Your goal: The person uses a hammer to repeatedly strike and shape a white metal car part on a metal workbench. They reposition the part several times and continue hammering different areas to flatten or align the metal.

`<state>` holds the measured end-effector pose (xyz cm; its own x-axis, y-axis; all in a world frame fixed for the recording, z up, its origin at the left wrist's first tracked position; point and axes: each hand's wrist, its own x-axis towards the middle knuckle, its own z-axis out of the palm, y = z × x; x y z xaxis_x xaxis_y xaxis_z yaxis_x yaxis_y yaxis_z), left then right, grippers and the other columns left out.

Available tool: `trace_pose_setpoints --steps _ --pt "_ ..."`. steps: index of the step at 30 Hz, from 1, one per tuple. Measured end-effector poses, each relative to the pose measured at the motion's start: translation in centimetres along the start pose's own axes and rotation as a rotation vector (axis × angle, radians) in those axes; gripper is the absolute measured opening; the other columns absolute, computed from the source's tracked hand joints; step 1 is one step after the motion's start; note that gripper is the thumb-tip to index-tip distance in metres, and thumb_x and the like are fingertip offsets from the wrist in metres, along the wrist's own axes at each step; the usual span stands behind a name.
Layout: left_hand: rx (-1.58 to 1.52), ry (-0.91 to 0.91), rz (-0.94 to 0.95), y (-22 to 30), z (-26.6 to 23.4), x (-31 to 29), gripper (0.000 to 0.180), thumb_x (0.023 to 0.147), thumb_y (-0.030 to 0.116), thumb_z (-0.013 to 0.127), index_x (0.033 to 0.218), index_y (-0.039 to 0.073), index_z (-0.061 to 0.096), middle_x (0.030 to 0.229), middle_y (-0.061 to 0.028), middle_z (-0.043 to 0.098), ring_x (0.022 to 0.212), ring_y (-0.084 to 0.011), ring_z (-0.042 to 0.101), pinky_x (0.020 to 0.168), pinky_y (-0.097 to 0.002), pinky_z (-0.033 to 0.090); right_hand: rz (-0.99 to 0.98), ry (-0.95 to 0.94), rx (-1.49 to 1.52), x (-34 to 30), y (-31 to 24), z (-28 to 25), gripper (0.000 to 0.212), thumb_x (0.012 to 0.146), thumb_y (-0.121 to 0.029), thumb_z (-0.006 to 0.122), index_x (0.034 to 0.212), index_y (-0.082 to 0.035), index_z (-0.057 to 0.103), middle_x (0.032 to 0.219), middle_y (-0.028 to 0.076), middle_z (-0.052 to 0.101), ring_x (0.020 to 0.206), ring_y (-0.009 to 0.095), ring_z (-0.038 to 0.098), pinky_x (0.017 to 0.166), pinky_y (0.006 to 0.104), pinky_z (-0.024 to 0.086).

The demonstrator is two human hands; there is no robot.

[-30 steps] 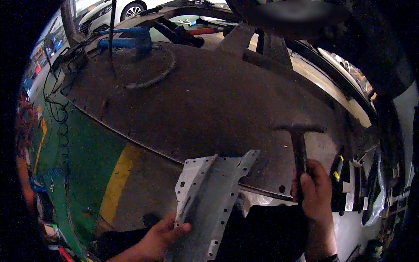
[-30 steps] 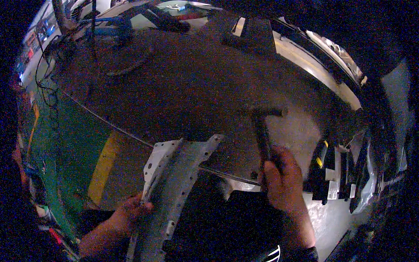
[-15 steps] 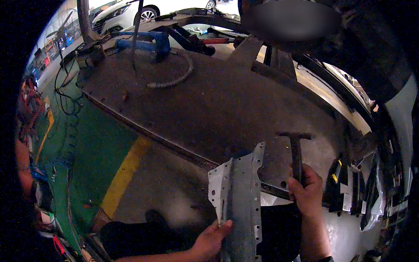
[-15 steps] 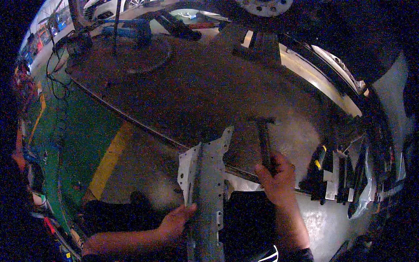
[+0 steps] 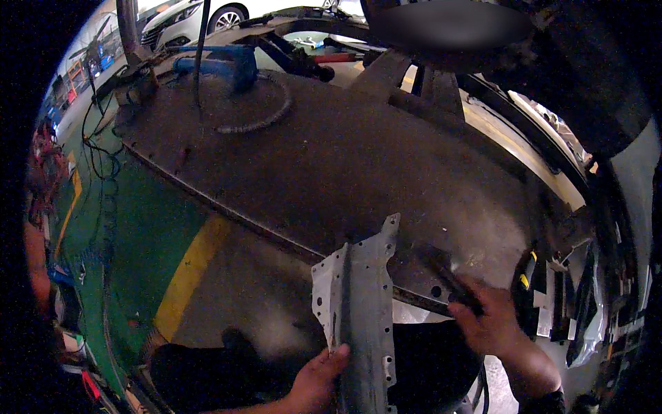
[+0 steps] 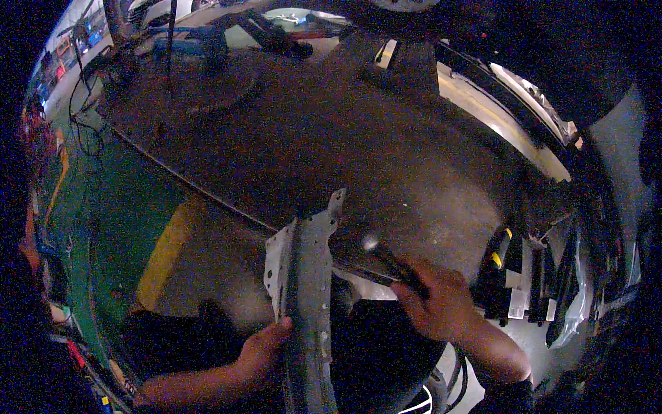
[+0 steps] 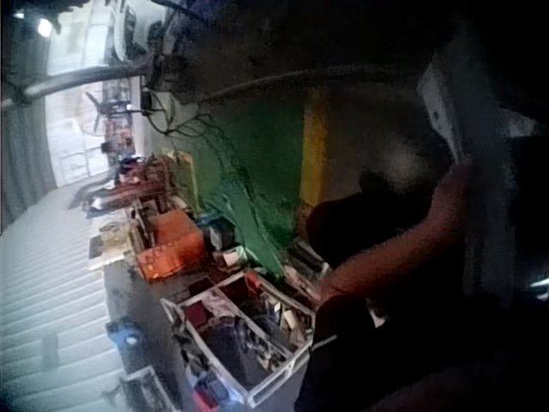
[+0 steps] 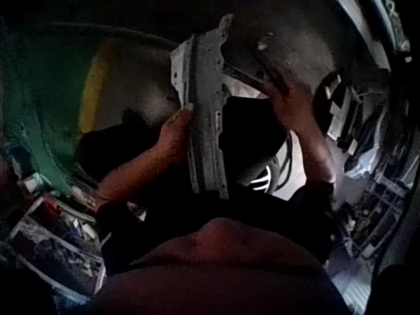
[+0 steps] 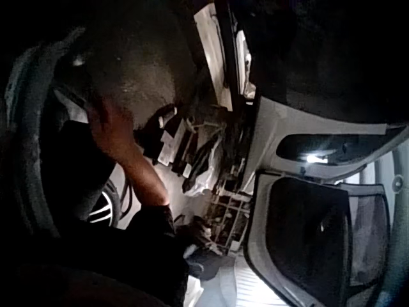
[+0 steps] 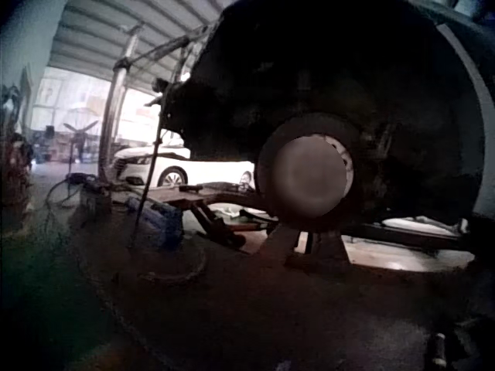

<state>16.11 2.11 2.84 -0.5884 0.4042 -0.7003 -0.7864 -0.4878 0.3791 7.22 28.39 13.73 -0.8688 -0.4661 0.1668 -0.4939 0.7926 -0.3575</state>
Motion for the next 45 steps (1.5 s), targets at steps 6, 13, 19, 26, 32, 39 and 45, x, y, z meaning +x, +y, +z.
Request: trace_pose_setpoints --steps 6,13,19,26,32,39,45 --pt "0.030 0.063 -0.054 1.7 1.2 -1.4 0.051 0.097 0.043 0.048 0.127 0.002 0.046 0.116 -0.0126 0.060 0.105 -0.0264 0.059 0.093 -0.0419 0.047 0.388 -0.255 0.228 3.1 -2.1 -2.1 0.021 0.090 -0.017 0.060 0.104 -0.001 0.054 0.071 0.006 0.062 0.061 0.018 0.061 0.060 0.0315 0.049" --pt "-0.035 0.051 -0.016 2.2 1.9 -2.2 0.049 0.096 0.044 0.049 0.124 0.003 0.048 0.111 -0.0105 0.062 0.101 -0.0246 0.059 0.090 -0.0405 0.048 0.193 -0.316 0.011 6.7 -3.2 -3.3 0.044 0.090 -0.027 0.059 0.123 -0.001 0.047 0.092 0.023 0.064 0.084 0.044 0.063 0.074 0.0497 0.050" --pt "0.107 0.095 0.007 2.5 1.3 -1.8 0.046 0.096 0.041 0.052 0.123 0.003 0.050 0.109 -0.0098 0.062 0.098 -0.0215 0.058 0.088 -0.0377 0.047 0.374 -0.449 -0.074 5.2 -2.5 -1.9 0.052 0.092 -0.017 0.054 0.139 -0.006 0.035 0.103 0.024 0.062 0.091 0.041 0.062 0.081 0.0472 0.049" --pt "0.112 0.096 0.000 2.3 1.3 -1.7 0.047 0.096 0.041 0.053 0.122 0.003 0.050 0.108 -0.0091 0.062 0.096 -0.0211 0.058 0.087 -0.0371 0.048 0.106 -0.344 -0.187 4.3 -1.5 1.1 0.062 0.092 -0.006 0.052 0.147 -0.010 0.023 0.109 0.025 0.060 0.096 0.041 0.062 0.084 0.0451 0.049" --pt "0.110 0.100 0.014 2.3 1.6 -1.7 0.047 0.095 0.041 0.054 0.122 0.003 0.050 0.107 -0.0086 0.062 0.094 -0.0208 0.059 0.086 -0.0366 0.048 0.198 -0.454 -0.238 5.2 -2.2 0.6 0.065 0.092 -0.008 0.052 0.149 -0.012 0.020 0.102 0.024 0.061 0.090 0.041 0.061 0.081 0.0458 0.049" --pt "0.127 0.089 0.010 2.5 1.9 -1.7 0.048 0.094 0.041 0.056 0.121 0.002 0.050 0.106 -0.0079 0.063 0.093 -0.0204 0.060 0.085 -0.0360 0.049 0.133 -0.427 -0.278 4.0 -1.2 1.4 0.067 0.090 -0.007 0.053 0.149 -0.011 0.021 0.082 0.019 0.061 0.076 0.038 0.062 0.071 0.0435 0.051" --pt "0.104 0.103 0.032 2.4 1.5 -2.1 0.049 0.093 0.042 0.057 0.121 0.002 0.050 0.105 -0.0074 0.063 0.091 -0.0201 0.060 0.084 -0.0355 0.049 0.076 -0.116 -0.148 4.5 -2.3 1.0 0.063 0.090 -0.006 0.054 0.147 -0.010 0.027 0.084 0.021 0.061 0.072 0.039 0.062 0.069 0.0428 0.051"
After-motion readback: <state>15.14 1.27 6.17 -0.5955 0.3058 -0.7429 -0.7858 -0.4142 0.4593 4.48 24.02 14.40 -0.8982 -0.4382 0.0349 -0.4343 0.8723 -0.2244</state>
